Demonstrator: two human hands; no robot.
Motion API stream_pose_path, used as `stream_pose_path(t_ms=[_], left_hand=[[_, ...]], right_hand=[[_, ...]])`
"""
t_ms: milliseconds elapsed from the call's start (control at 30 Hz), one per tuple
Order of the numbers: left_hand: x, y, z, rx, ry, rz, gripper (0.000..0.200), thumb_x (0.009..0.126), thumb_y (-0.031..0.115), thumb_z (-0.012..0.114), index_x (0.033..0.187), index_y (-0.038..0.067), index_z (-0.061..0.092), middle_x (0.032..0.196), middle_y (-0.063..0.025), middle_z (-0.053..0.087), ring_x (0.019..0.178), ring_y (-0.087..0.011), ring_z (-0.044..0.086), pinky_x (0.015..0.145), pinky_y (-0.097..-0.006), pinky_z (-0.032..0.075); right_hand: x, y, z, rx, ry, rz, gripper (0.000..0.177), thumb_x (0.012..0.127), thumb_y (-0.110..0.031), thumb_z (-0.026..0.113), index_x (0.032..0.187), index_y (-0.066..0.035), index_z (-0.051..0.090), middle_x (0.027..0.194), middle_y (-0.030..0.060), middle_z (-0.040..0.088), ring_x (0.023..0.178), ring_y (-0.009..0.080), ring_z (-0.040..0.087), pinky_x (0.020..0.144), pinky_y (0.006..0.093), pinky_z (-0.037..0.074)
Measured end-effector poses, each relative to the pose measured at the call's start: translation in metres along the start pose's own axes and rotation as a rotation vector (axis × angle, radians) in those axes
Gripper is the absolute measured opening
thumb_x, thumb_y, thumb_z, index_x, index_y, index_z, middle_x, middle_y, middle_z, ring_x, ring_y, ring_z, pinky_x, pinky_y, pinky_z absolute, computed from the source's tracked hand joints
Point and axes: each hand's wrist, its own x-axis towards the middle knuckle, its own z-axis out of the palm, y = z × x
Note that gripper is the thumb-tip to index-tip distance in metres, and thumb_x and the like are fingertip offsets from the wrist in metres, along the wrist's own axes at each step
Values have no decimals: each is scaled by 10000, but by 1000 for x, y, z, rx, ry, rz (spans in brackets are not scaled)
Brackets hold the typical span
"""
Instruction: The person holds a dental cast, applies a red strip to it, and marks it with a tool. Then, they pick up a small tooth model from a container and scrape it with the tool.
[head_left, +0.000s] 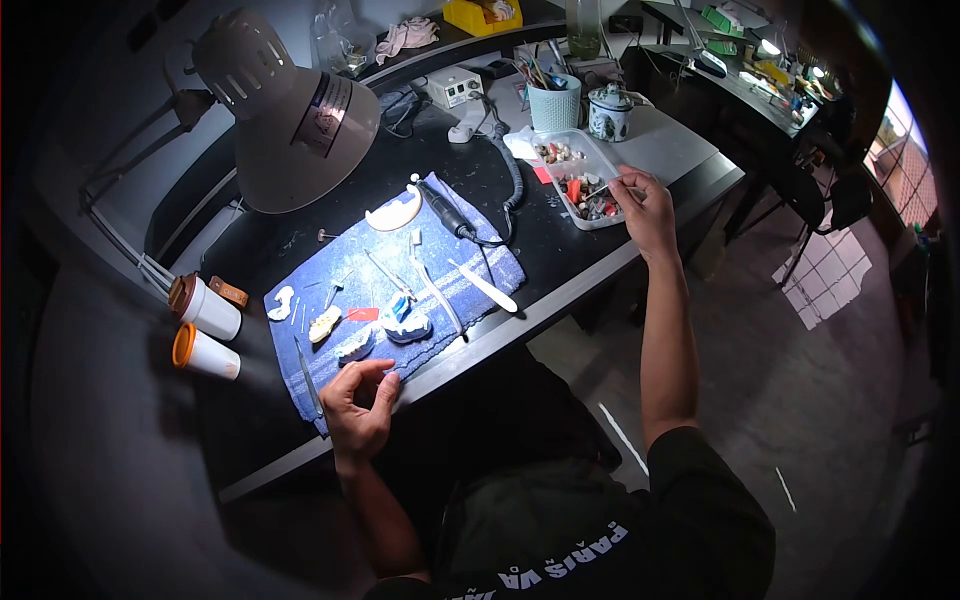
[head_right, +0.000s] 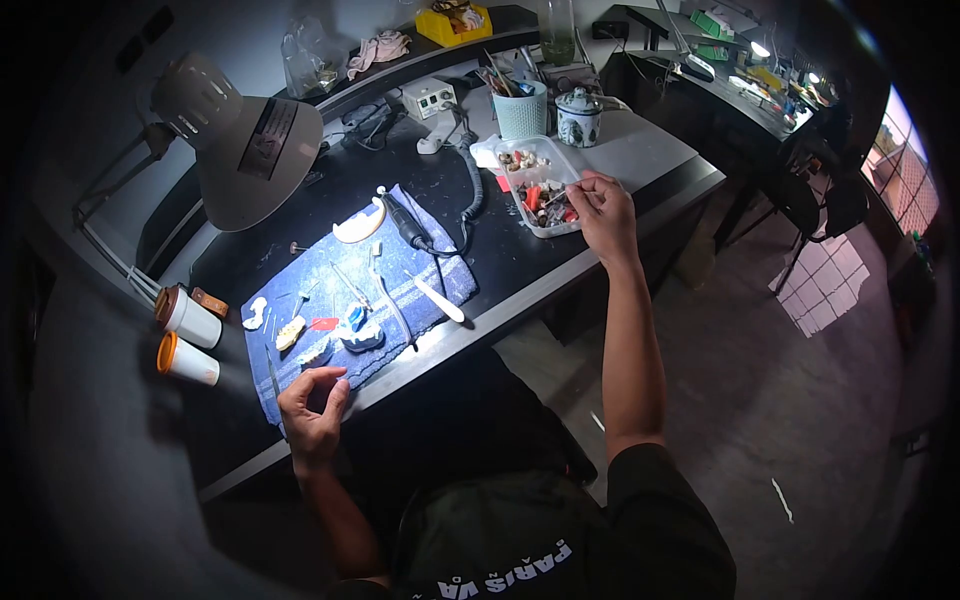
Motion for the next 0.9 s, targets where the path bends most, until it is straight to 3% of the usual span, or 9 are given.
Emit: stream_pose_path(t_ms=[233, 333, 567, 900], left_hand=[[1, 0, 0, 8, -1, 26, 105, 929, 4, 792, 1029, -24, 786, 791, -22, 674, 667, -61, 610, 623, -232, 448], [1, -1, 0, 10, -2, 19, 101, 930, 3, 791, 1026, -26, 784, 789, -20, 669, 669, -60, 609, 625, -232, 447], [1, 2, 0, 16, -4, 34, 108, 933, 4, 789, 1036, -30, 782, 810, -21, 683, 675, -57, 604, 633, -232, 449], [0, 0, 1, -3, 3, 18, 107, 930, -8, 789, 1035, -26, 783, 809, -13, 676, 673, -52, 596, 627, -227, 442]], right_hand=[[4, 22, -2, 74, -62, -92, 174, 967, -157, 807, 1002, 13, 797, 1393, 214, 658, 1303, 216, 634, 1079, 380, 483], [5, 21, -4, -145, -67, -150, 172, 947, -172, 814, 978, -3, 805, 1346, 221, 690, 1314, 242, 637, 1058, 376, 491], [4, 28, 0, -208, 97, -119, 172, 929, -179, 820, 984, -16, 806, 1323, 210, 704, 1118, 279, 721, 976, 389, 545], [-2, 4, 0, -219, 117, -87, 179, 961, -147, 797, 971, 29, 770, 1303, 193, 705, 1121, 284, 730, 952, 388, 602]])
